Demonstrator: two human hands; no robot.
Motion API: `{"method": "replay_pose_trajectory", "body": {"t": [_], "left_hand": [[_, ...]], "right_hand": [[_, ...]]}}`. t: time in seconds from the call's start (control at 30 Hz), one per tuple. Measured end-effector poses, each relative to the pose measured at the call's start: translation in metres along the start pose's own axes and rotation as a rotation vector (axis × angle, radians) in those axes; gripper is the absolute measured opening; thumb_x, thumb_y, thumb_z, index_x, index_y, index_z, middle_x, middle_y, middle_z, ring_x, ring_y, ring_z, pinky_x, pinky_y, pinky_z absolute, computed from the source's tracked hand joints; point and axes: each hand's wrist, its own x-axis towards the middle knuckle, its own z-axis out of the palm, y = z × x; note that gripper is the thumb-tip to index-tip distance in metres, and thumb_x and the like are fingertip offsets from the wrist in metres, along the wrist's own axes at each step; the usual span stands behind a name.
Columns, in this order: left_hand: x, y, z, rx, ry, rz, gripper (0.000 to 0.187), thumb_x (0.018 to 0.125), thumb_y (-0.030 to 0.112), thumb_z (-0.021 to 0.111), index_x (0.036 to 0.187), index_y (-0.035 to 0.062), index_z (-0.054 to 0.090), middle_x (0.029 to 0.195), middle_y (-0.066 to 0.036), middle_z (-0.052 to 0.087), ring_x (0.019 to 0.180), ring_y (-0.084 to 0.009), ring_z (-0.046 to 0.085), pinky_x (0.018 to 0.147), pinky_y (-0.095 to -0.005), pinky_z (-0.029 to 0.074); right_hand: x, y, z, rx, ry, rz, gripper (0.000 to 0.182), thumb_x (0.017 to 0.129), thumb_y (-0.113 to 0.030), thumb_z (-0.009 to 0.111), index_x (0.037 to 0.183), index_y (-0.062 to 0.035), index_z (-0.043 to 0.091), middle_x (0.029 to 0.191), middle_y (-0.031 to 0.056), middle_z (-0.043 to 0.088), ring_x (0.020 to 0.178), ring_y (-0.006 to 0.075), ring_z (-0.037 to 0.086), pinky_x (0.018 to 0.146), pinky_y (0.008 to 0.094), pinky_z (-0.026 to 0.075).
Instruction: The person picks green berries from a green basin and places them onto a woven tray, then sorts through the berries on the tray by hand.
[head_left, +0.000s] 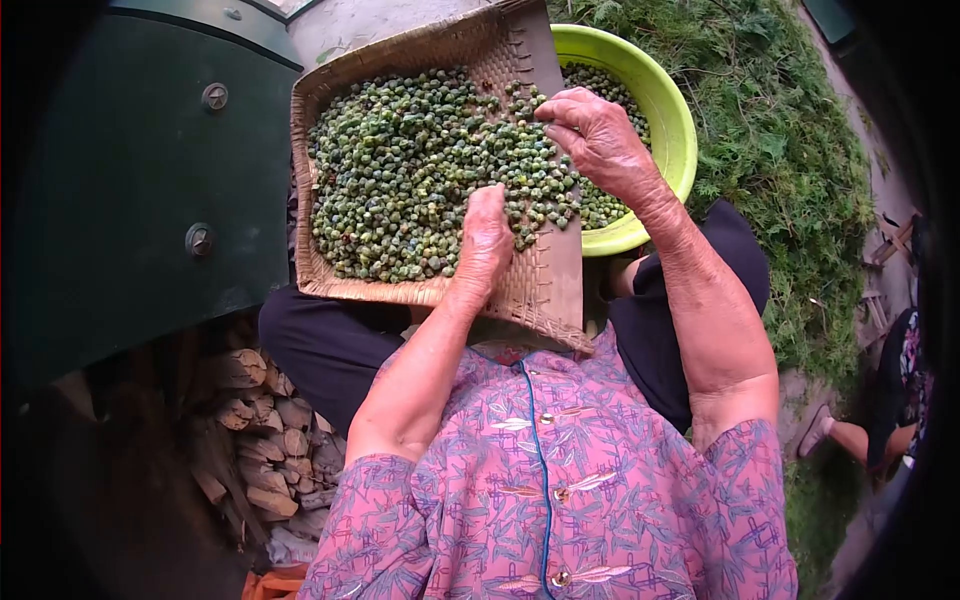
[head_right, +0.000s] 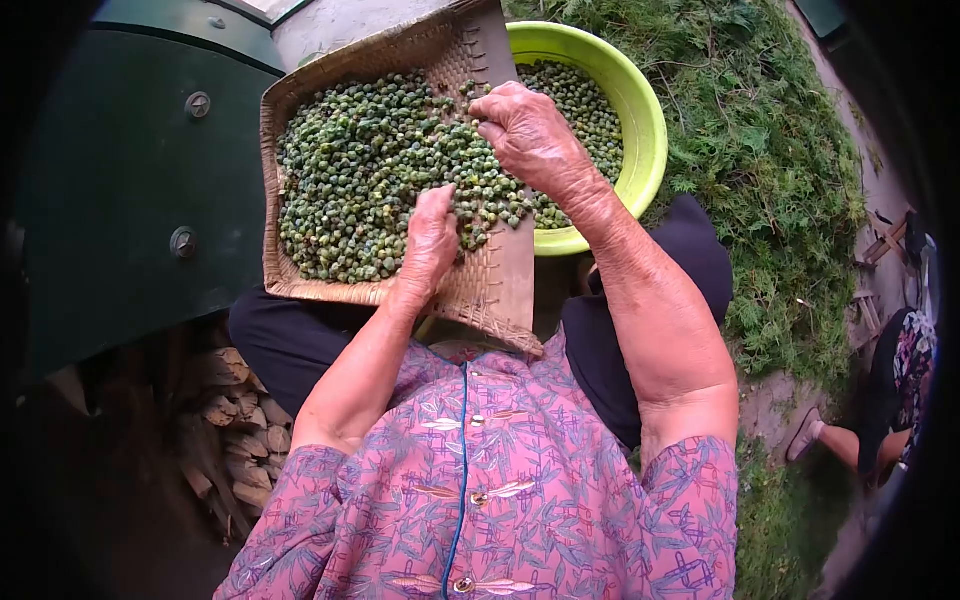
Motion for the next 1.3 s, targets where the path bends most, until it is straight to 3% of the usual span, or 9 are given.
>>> {"method": "replay_pose_trajectory", "body": {"t": [0.13, 0.3, 0.43, 0.53, 0.63, 0.7, 1.1, 1.23, 1.3], "left_hand": [[-0.020, 0.029, -0.001, -0.039, -0.048, 0.097, 0.031, 0.079, -0.004, 0.052, 0.108, 0.0012, 0.062, 0.113, -0.021, 0.057, 0.105, -0.0365, 0.056, 0.089, -0.0390, 0.046], [-0.026, 0.002, -0.038, 0.219, 0.091, -0.060, 0.019, 0.080, 0.002, 0.058, 0.098, 0.0002, 0.063, 0.095, -0.017, 0.062, 0.088, -0.0339, 0.060, 0.078, -0.0394, 0.048], [-0.011, -0.008, -0.050, 0.337, 0.086, -0.191, 0.013, 0.079, 0.008, 0.063, 0.092, 0.0053, 0.066, 0.090, -0.013, 0.060, 0.086, -0.0308, 0.059, 0.076, -0.0395, 0.047], [0.012, -0.013, -0.044, 0.540, 0.272, -0.007, 0.005, 0.076, 0.011, 0.066, 0.080, 0.0127, 0.069, 0.085, -0.006, 0.055, 0.084, -0.0262, 0.054, 0.072, -0.0387, 0.043], [0.025, -0.017, -0.042, 0.662, 0.221, 0.094, 0.009, 0.073, 0.011, 0.066, 0.079, 0.0166, 0.069, 0.087, -0.005, 0.054, 0.087, -0.0253, 0.052, 0.072, -0.0388, 0.041], [0.029, -0.026, -0.038, 0.731, 0.149, 0.133, 0.006, 0.069, 0.011, 0.061, 0.067, 0.0157, 0.065, 0.088, -0.005, 0.051, 0.089, -0.0255, 0.049, 0.072, -0.0386, 0.039], [0.032, -0.035, -0.036, 0.670, 0.157, 0.193, 0.006, 0.068, 0.010, 0.061, 0.064, 0.0141, 0.064, 0.088, -0.004, 0.054, 0.087, -0.0255, 0.050, 0.072, -0.0397, 0.037], [0.029, -0.028, -0.036, 0.574, 0.148, 0.096, 0.003, 0.071, 0.012, 0.063, 0.070, 0.0127, 0.065, 0.092, -0.003, 0.056, 0.091, -0.0253, 0.051, 0.076, -0.0406, 0.038], [0.025, -0.019, -0.037, 0.462, 0.165, -0.001, 0.004, 0.072, 0.015, 0.067, 0.076, 0.0128, 0.067, 0.096, -0.002, 0.057, 0.097, -0.0248, 0.051, 0.082, -0.0414, 0.038]], "right_hand": [[0.004, 0.002, -0.002, -0.001, 0.009, -0.018, 0.020, 0.079, -0.008, 0.063, 0.098, -0.0022, 0.066, 0.095, 0.0147, 0.064, 0.091, 0.0302, 0.062, 0.084, 0.0367, 0.049], [0.004, -0.003, -0.004, 0.032, 0.022, -0.024, 0.019, 0.080, -0.008, 0.064, 0.098, -0.0031, 0.067, 0.093, 0.0147, 0.065, 0.089, 0.0303, 0.063, 0.082, 0.0371, 0.050], [0.006, -0.005, 0.001, 0.030, 0.019, -0.047, 0.019, 0.080, -0.009, 0.064, 0.099, -0.0029, 0.067, 0.092, 0.0153, 0.064, 0.086, 0.0309, 0.063, 0.080, 0.0371, 0.050], [0.009, -0.005, 0.002, 0.006, 0.029, -0.060, 0.019, 0.081, -0.009, 0.063, 0.099, -0.0033, 0.067, 0.091, 0.0153, 0.065, 0.086, 0.0309, 0.063, 0.079, 0.0374, 0.051], [0.012, -0.008, 0.001, 0.012, 0.039, -0.058, 0.018, 0.081, -0.009, 0.063, 0.098, -0.0039, 0.068, 0.091, 0.0151, 0.065, 0.085, 0.0306, 0.064, 0.079, 0.0375, 0.051], [0.014, -0.009, -0.001, 0.023, 0.050, -0.054, 0.018, 0.081, -0.008, 0.063, 0.097, -0.0042, 0.068, 0.091, 0.0150, 0.065, 0.085, 0.0303, 0.064, 0.079, 0.0375, 0.051], [0.017, -0.007, -0.006, 0.032, 0.046, -0.063, 0.020, 0.081, -0.007, 0.065, 0.100, -0.0026, 0.067, 0.092, 0.0121, 0.064, 0.084, 0.0254, 0.063, 0.076, 0.0316, 0.050], [0.015, -0.005, -0.007, 0.016, 0.046, -0.053, 0.020, 0.081, -0.007, 0.064, 0.101, -0.0028, 0.067, 0.091, 0.0122, 0.063, 0.083, 0.0260, 0.063, 0.075, 0.0317, 0.050], [0.014, -0.005, -0.006, 0.023, 0.034, -0.029, 0.018, 0.081, -0.009, 0.062, 0.097, -0.0055, 0.069, 0.092, 0.0162, 0.065, 0.088, 0.0323, 0.063, 0.082, 0.0391, 0.051]]}}
